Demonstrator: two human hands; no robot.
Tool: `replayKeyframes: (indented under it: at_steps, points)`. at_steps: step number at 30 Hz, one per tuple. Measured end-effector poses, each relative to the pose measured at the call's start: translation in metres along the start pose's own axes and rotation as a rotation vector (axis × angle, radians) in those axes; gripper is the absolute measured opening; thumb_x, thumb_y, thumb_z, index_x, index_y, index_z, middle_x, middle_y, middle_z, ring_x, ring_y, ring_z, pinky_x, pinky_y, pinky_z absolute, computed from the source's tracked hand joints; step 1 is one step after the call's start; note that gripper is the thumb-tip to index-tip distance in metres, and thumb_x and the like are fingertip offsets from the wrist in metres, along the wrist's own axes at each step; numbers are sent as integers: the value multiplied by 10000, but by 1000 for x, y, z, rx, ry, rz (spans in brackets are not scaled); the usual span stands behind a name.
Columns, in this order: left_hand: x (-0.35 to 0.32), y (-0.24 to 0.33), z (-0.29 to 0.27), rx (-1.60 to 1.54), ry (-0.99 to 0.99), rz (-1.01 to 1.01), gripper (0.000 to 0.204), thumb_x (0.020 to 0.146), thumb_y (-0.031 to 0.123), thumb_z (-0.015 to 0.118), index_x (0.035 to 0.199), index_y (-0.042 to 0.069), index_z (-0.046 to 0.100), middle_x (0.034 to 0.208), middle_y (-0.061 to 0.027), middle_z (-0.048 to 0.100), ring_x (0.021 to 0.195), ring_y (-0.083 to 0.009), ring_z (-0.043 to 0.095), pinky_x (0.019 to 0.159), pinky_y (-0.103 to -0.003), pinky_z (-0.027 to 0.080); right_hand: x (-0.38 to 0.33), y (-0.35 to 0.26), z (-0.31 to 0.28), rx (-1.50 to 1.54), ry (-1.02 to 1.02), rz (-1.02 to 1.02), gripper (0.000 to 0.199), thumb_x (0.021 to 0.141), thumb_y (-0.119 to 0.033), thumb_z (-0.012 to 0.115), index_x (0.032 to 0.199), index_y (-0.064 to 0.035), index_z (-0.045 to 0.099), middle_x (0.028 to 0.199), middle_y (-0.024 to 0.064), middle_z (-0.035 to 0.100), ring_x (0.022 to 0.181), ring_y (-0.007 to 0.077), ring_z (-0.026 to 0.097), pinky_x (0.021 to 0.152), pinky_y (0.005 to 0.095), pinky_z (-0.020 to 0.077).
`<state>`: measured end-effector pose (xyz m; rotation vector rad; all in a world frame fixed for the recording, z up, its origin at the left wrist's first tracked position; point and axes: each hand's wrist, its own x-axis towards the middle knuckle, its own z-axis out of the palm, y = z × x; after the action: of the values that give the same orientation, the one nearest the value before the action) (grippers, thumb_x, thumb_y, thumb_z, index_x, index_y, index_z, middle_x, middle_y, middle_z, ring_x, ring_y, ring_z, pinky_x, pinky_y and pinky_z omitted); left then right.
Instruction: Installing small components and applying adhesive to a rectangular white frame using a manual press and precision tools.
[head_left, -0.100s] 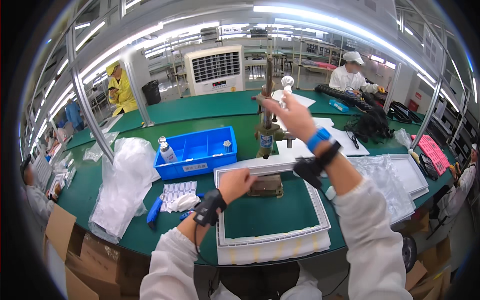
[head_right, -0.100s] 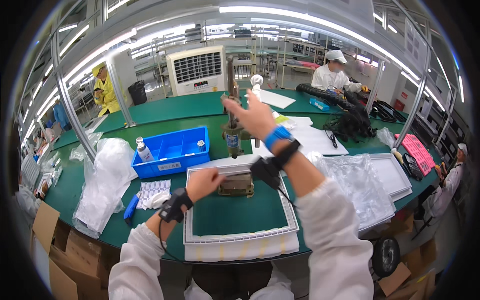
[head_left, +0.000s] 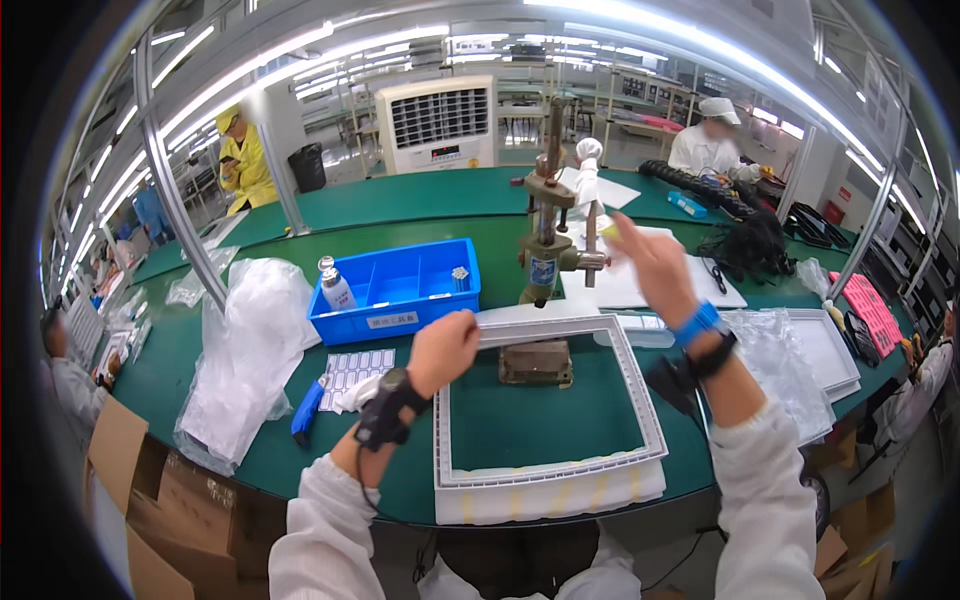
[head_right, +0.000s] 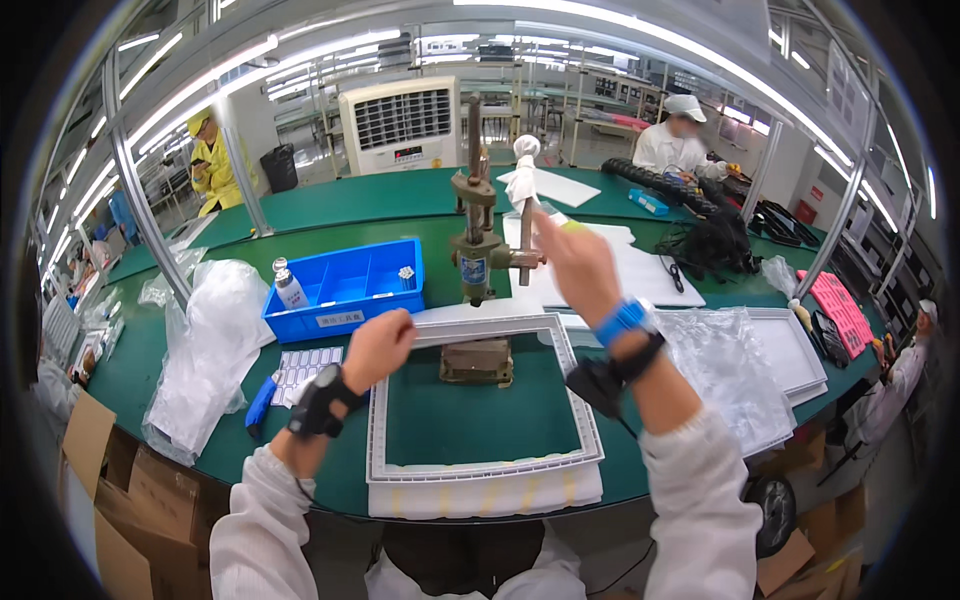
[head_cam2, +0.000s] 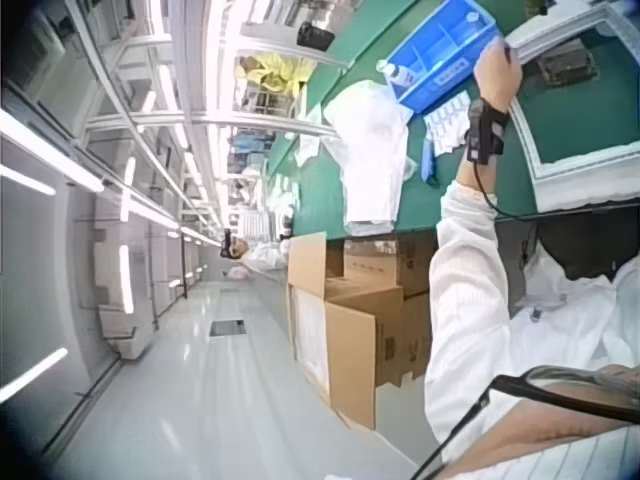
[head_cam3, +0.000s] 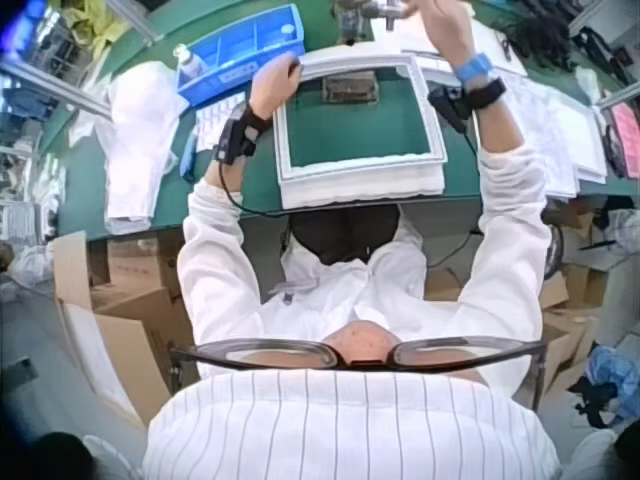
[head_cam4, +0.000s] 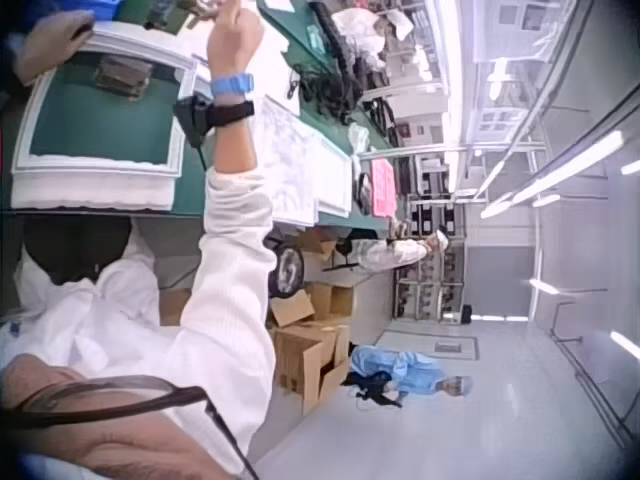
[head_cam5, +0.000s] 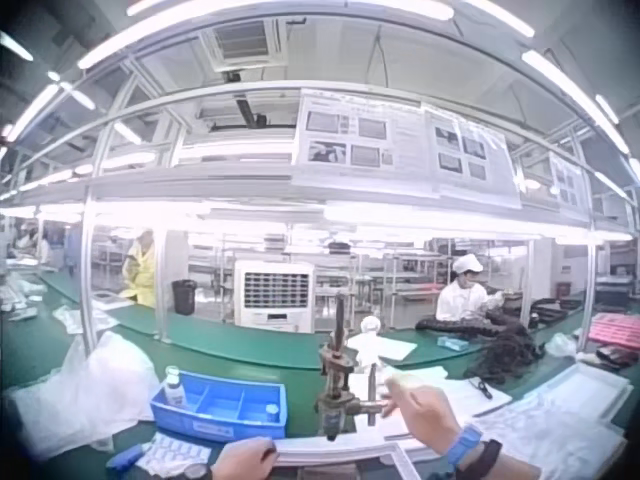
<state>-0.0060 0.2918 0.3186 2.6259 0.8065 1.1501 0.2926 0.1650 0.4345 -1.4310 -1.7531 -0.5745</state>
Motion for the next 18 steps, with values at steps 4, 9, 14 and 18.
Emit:
replayKeyframes:
  at_steps: [4, 9, 14, 18]
  points:
    - [-29, -47, -32, -189, 65, -224, 161, 941, 172, 593, 993, 30, 647, 828, -150, 668, 726, -276, 659, 678, -378, 529, -85, -12, -61, 857, -237, 739, 566, 1059, -438, 390, 1199, 50, 641, 1266, 207, 636, 1200, 264, 599, 1001, 367, 464]
    - [-84, -76, -61, -1071, 135, -655, 324, 1032, 272, 488, 1146, 5, 631, 1001, -108, 684, 918, -195, 666, 821, -347, 548, -122, -27, -59, 1982, -251, 880, 816, 1022, -599, 289, 1559, 0, 151, 1619, 203, 184, 1502, 332, 192, 1183, 466, 255]
    - [-87, -72, -54, -1345, 65, -607, 467, 1052, 349, 411, 1247, -39, 583, 1146, -167, 678, 1012, -243, 661, 942, -380, 511, -121, -25, -60, 2035, -221, 891, 849, 1008, -638, 263, 1561, -6, 141, 1622, 198, 169, 1507, 324, 169, 1207, 453, 214]
    - [-94, -79, -55, -1459, 92, -593, 509, 1060, 361, 368, 1321, -43, 537, 1195, -188, 664, 1042, -259, 657, 956, -397, 506, -128, -19, -70, 1979, -209, 876, 889, 989, -665, 287, 1567, -12, 116, 1625, 202, 157, 1510, 338, 156, 1203, 476, 207]
